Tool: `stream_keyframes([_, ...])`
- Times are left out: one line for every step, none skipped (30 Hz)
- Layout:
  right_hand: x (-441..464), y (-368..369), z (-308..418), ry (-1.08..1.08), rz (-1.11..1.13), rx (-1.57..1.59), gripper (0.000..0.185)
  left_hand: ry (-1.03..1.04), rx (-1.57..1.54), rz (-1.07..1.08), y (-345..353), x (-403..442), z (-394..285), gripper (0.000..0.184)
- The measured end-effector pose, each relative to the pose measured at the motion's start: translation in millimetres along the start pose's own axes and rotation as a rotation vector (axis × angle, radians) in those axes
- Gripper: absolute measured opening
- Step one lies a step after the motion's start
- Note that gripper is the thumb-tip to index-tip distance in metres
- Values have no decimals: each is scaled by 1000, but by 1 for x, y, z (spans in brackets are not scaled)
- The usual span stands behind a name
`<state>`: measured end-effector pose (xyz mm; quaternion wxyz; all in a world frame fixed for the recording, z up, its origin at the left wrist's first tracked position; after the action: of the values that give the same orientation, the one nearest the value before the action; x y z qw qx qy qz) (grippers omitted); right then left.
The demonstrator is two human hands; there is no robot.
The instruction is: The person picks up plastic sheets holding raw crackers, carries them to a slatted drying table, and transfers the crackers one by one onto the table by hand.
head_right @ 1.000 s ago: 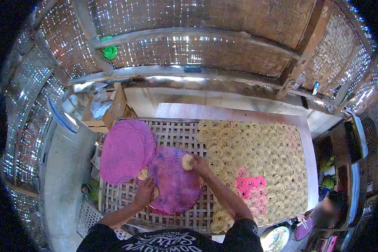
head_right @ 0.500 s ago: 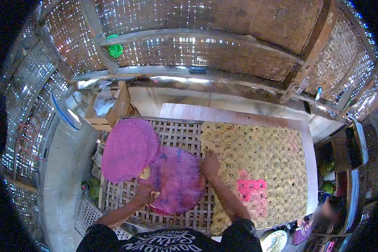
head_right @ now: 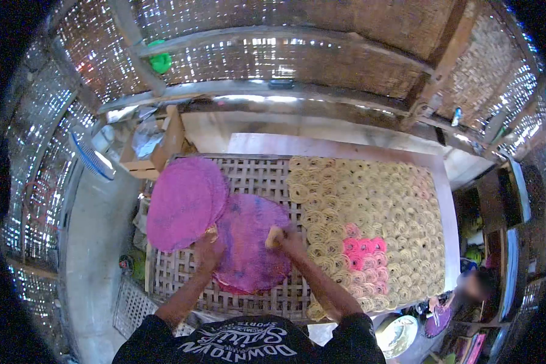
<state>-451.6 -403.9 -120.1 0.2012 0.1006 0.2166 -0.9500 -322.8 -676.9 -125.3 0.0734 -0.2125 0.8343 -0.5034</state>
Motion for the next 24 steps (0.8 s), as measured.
stream_keyframes([21, -12, -12, -27, -104, -104, 30, 11, 17, -7, -6, 5, 4, 53])
stream_keyframes([40, -24, -24, -53, -205, -208, 30, 18, 36, -15, -13, 9, 6, 51])
stream_keyframes([48, -35, -18, -77, -244, -255, 32, 24, 57, -26, -18, 14, 8, 48])
stream_keyframes([56, -45, -12, -101, -281, -301, 33, 33, 44, -18, -17, 17, 12, 48])
stream_keyframes([60, -53, -7, -124, -315, -347, 34, 40, 33, -9, -11, 18, 19, 47])
stream_keyframes([68, -55, -14, -124, -317, -394, 35, 44, 22, 2, -6, 18, 24, 47])
stream_keyframes([77, -57, -20, -124, -317, -441, 35, 42, 19, -11, -3, 18, 31, 45])
stream_keyframes([87, -58, -29, -125, -318, -486, 35, 42, 17, -26, -1, 19, 35, 43])
stream_keyframes([93, -59, -31, -175, -323, -558, 35, 42, 15, -40, -3, 21, 35, 41])
stream_keyframes([97, -59, -35, -224, -326, -629, 35, 9, 46, 3, 0, 23, 35, 39])
stream_keyframes([99, -59, -35, -272, -329, -699, 34, -24, 78, 46, -1, 25, 31, 37])
stream_keyframes([91, -63, -24, -281, -391, -729, 34, -58, 111, 91, -2, 27, 29, 35])
stream_keyframes([80, -66, -13, -289, -452, -759, 34, -63, 128, 85, -6, 29, 27, 33])
stream_keyframes([68, -69, 2, -297, -514, -789, 35, -68, 144, 80, -8, 32, 26, 31])
stream_keyframes([63, -66, 5, -285, -498, -779, 36, -70, 158, 75, -10, 35, 23, 30])
stream_keyframes([56, -61, 7, -270, -483, -769, 37, -106, 136, 39, -15, 39, 22, 29])
stream_keyframes([48, -56, 7, -253, -470, -760, 38, -140, 113, 6, -21, 43, 24, 28])
stream_keyframes([38, -49, 8, -248, -412, -702, 39, -172, 90, -25, -25, 46, 28, 27])
stream_keyframes([25, -39, 8, -241, -356, -642, 40, -178, 5, -111, -29, 49, 36, 25])
stream_keyframes([11, -28, 9, -233, -303, -580, 41, -183, -81, -193, -31, 53, 46, 23])
stream_keyframes([-6, -19, 12, -262, -293, -484, 40, -187, -169, -274, -32, 55, 50, 22])
stream_keyframes([-22, -9, 12, -293, -284, -389, 39, -146, -241, -318, -40, 54, 41, 21])
stream_keyframes([-29, 7, 2, -285, -227, -396, 40, -108, -315, -362, -57, 51, 25, 20])
stream_keyframes([-36, 21, 0, -278, -171, -402, 42, -69, -389, -408, -66, 49, 13, 19])
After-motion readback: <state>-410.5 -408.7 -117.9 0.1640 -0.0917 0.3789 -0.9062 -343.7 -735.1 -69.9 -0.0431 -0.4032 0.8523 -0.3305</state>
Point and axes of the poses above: each hand's wrist, its own x-axis towards the middle knuckle, its own y-axis out of the palm, z = x × y, the point moved 6 cm from there along x, towards the middle knuckle, and after that the axes turned 5 degrees about -x, right-handed, at the moved point
